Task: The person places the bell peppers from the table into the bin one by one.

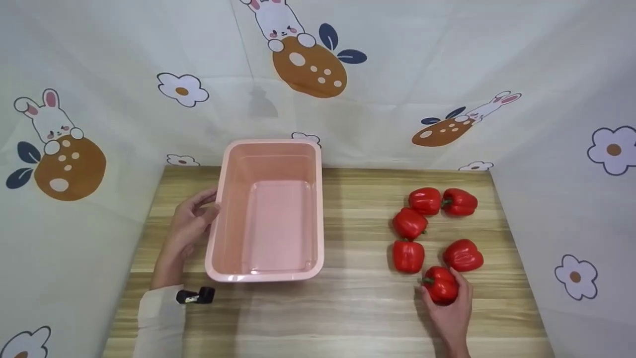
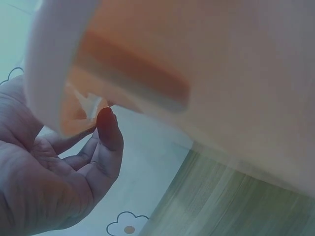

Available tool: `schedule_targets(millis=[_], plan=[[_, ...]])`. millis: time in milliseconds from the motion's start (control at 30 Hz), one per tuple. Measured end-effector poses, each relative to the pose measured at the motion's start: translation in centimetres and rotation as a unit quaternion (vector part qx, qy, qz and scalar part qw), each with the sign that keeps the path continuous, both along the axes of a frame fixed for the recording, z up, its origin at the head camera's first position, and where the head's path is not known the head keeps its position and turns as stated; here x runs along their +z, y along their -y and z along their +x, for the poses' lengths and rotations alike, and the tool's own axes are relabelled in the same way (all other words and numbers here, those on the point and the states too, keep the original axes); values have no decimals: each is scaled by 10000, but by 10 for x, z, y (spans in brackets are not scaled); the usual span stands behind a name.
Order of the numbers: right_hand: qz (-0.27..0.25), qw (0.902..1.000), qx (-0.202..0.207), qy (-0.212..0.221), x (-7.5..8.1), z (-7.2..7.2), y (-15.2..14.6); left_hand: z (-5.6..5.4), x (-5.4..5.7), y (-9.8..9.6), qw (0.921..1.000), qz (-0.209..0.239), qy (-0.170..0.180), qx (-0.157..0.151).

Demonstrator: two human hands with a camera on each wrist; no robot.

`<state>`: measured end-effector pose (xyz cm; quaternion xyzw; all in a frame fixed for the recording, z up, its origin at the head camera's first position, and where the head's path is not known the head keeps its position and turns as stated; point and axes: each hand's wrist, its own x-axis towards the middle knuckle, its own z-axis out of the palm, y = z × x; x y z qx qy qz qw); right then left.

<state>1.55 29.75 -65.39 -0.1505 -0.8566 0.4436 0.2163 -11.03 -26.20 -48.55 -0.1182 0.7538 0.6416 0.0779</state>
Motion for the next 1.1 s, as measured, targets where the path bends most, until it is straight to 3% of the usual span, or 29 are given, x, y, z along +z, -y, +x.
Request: schedule_targets(millis=[467,700,933,1100], plan=[[-336,9963,-511,-599,18,7,2,0,1,2,10000,6,36,-12],[-385,9967,-652,-277,23,-1,6,3,2,6,9999,-82,57,11],[-505,9966,-529,-376,36,-9,6,0,-1,3,9999,73,135,-35],[-708,9970,-319,15,48,-17,8,-2,0,1,9997,85,184,-103]])
